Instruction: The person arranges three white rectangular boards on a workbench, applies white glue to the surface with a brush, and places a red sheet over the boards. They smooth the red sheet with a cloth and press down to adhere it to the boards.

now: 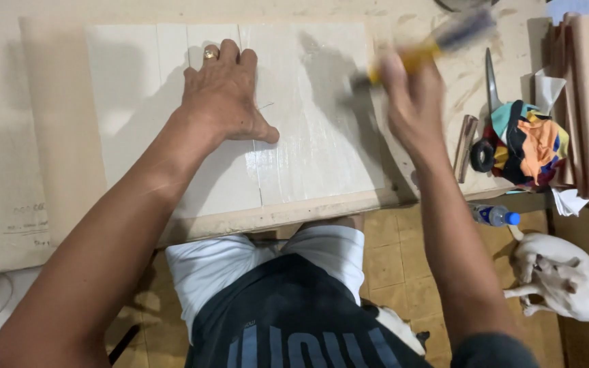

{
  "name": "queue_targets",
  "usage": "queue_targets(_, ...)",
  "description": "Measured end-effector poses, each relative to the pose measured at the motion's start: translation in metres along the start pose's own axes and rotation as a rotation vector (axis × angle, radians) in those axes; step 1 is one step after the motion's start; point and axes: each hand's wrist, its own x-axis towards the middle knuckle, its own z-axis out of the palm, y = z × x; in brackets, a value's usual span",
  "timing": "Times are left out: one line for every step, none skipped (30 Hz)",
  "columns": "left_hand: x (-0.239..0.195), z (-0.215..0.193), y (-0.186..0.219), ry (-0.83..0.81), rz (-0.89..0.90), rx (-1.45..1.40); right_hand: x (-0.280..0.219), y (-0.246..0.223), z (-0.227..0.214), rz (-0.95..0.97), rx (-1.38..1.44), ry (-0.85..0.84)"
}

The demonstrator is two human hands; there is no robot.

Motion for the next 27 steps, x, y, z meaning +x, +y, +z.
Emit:
queue_targets(-0.001, -0.001, -0.001, 0.000, -0.006, -0.009, 0.027, 0.012, 0.013, -0.126, 0.035, 0.053)
queue_targets(-0.003, -0.001, -0.001, -0.003, -0.012, -0.024, 0.054, 0.025, 0.025, -0.251, 0.067, 0.097)
queue_targets(-0.002, -0.001, -0.001, 0.000, -0.013, -0.028, 0.052, 0.029, 0.029, -0.255, 0.064, 0.095)
queue_targets(-0.002, 0.001, -0.003, 0.021, 0.014, -0.038, 0.050, 0.034, 0.036, -0.240, 0.011, 0.035)
queue_targets(-0.002, 0.003, -0.007, 0.042, 0.042, -0.047, 0.048, 0.038, 0.043, -0.225, -0.043, -0.025)
queue_targets(-0.002, 0.005, -0.006, 0.031, 0.039, -0.057, 0.021, 0.022, 0.034, -0.218, -0.045, -0.037)
queue_targets(-0.002, 0.007, -0.006, 0.030, 0.035, -0.044, -0.005, 0.005, 0.024, -0.087, -0.063, -0.115)
queue_targets(0.002, 0.001, -0.005, 0.045, 0.038, -0.022, -0.024, -0.014, 0.013, 0.032, -0.083, -0.178)
queue_targets(0.002, 0.001, -0.005, 0.052, 0.042, -0.023, -0.056, -0.008, 0.005, 0.028, -0.088, -0.173)
queue_targets(0.002, 0.001, -0.006, 0.038, 0.037, -0.012, -0.088, -0.002, -0.001, 0.090, -0.126, -0.196)
queue_targets(0.001, 0.001, -0.006, 0.024, 0.032, -0.001, -0.120, 0.005, -0.008, 0.153, -0.164, -0.219)
queue_targets(0.001, 0.002, -0.006, 0.036, 0.039, 0.011, -0.125, 0.002, -0.014, 0.148, -0.162, -0.203)
queue_targets(0.001, 0.002, -0.005, 0.031, 0.039, -0.030, -0.130, -0.001, -0.021, 0.142, 0.001, -0.180)
queue_targets(0.003, -0.003, -0.005, 0.038, 0.043, -0.064, -0.131, -0.003, -0.028, 0.123, 0.164, -0.148)
queue_targets(-0.005, -0.010, -0.005, 0.061, 0.052, -0.046, -0.132, -0.004, -0.030, 0.105, 0.167, -0.123)
queue_targets(-0.009, -0.016, -0.005, 0.064, 0.110, -0.119, -0.129, -0.003, -0.034, 0.115, 0.149, -0.081)
queue_targets(-0.013, -0.021, -0.005, 0.066, 0.170, -0.190, -0.126, -0.001, -0.037, 0.124, 0.132, -0.039)
queue_targets(-0.013, -0.021, -0.005, 0.070, 0.172, -0.189, -0.113, -0.006, -0.029, 0.121, 0.131, -0.036)
queue_targets(-0.013, -0.020, -0.005, 0.057, 0.163, -0.195, -0.101, -0.010, -0.020, 0.135, 0.023, -0.161)
queue_targets(-0.012, -0.020, -0.006, 0.051, 0.151, -0.202, -0.086, -0.015, -0.011, 0.141, -0.086, -0.286)
queue_targets(-0.011, -0.021, -0.007, 0.062, 0.150, -0.202, -0.058, -0.003, -0.001, 0.131, -0.088, -0.283)
queue_targets(-0.011, -0.020, -0.006, 0.052, 0.141, -0.201, -0.032, 0.009, 0.007, 0.100, -0.102, -0.171)
queue_targets(-0.011, -0.018, -0.005, 0.041, 0.132, -0.201, -0.006, 0.020, 0.014, 0.067, -0.114, -0.059)
queue_targets(-0.012, -0.018, -0.005, 0.045, 0.127, -0.200, 0.025, 0.039, 0.023, 0.062, -0.111, -0.060)
queue_targets(-0.013, -0.018, -0.004, 0.043, 0.122, -0.205, 0.056, 0.057, 0.031, -0.096, -0.089, 0.022)
queue_targets(-0.013, -0.020, -0.003, 0.049, 0.114, -0.206, 0.091, 0.073, 0.040, -0.260, -0.064, 0.108)
queue_targets(-0.012, -0.023, -0.003, 0.061, 0.107, -0.202, 0.105, 0.071, 0.042, -0.273, -0.058, 0.111)
